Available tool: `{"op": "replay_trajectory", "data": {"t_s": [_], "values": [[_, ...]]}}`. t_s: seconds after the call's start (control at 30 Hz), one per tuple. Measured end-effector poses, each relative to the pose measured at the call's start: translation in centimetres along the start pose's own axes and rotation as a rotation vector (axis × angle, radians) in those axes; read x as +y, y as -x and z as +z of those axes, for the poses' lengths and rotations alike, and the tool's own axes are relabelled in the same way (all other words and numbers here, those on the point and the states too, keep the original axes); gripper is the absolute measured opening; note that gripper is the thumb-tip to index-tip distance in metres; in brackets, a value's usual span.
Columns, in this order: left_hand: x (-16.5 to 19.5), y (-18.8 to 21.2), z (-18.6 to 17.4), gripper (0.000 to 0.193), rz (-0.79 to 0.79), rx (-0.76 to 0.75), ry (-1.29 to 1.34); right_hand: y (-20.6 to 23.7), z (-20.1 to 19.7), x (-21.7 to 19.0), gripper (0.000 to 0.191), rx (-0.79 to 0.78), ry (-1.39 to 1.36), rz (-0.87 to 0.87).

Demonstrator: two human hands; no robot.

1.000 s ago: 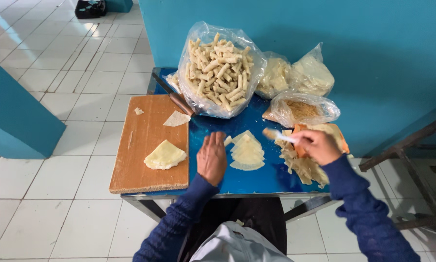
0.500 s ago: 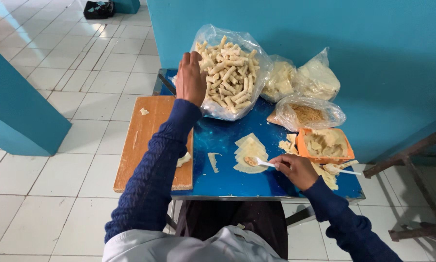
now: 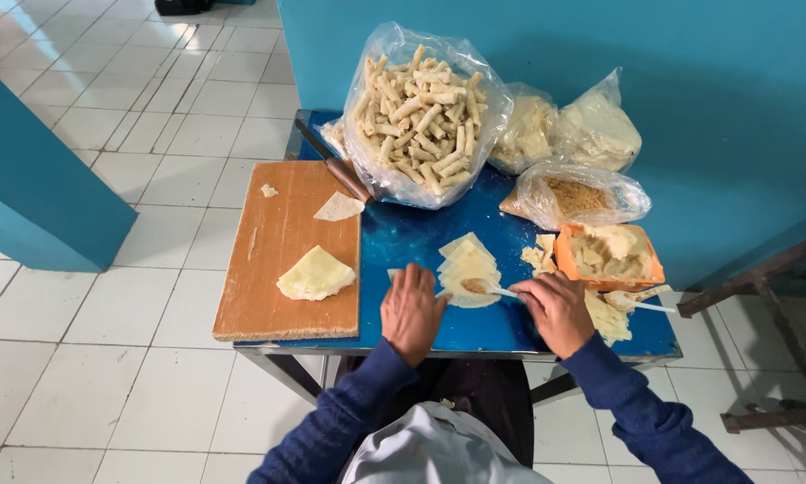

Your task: The person takes flat dough sheets from a table, spreads a paste filling onto them with a spoon from an orange container, folds and presses the sheets into filled rolls, and places the finished rolls in a pile on the table. Bags of puffed snack pieces and extra dough sheets sit nearby.

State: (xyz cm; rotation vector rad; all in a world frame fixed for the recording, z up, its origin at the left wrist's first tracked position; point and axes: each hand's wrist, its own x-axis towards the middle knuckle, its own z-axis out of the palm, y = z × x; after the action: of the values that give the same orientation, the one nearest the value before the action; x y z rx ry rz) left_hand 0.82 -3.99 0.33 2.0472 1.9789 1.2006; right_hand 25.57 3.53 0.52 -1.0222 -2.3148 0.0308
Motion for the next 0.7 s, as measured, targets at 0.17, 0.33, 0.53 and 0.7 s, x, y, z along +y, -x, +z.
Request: {"op": "replay_trajectory", "data": {"t_s": [0.17, 0.33, 0.53, 0.7], "values": [[-0.5, 0.8, 2.5, 0.029, 0.012, 0.023, -0.031, 1.0, 0.0, -0.5, 0.027, 0.110, 0.189, -0.240], [-0.6, 1.0, 3.2, 0.016, 0.056, 0.084, 0.043, 2.4, -0.1, -1.0, 0.040, 0.104, 0.333, -0.327], [-0.1, 0.8, 3.3, 0.013, 0.048, 0.082, 0.168, 2.9, -0.2, -1.3, 0.043, 0.111, 0.368, -0.340], [0.4, 0.3, 2.9, 0.006, 0.002, 0.051, 0.266, 1.7, -1.1, 0.1, 0.031, 0.256, 0.362, -0.282]]}}
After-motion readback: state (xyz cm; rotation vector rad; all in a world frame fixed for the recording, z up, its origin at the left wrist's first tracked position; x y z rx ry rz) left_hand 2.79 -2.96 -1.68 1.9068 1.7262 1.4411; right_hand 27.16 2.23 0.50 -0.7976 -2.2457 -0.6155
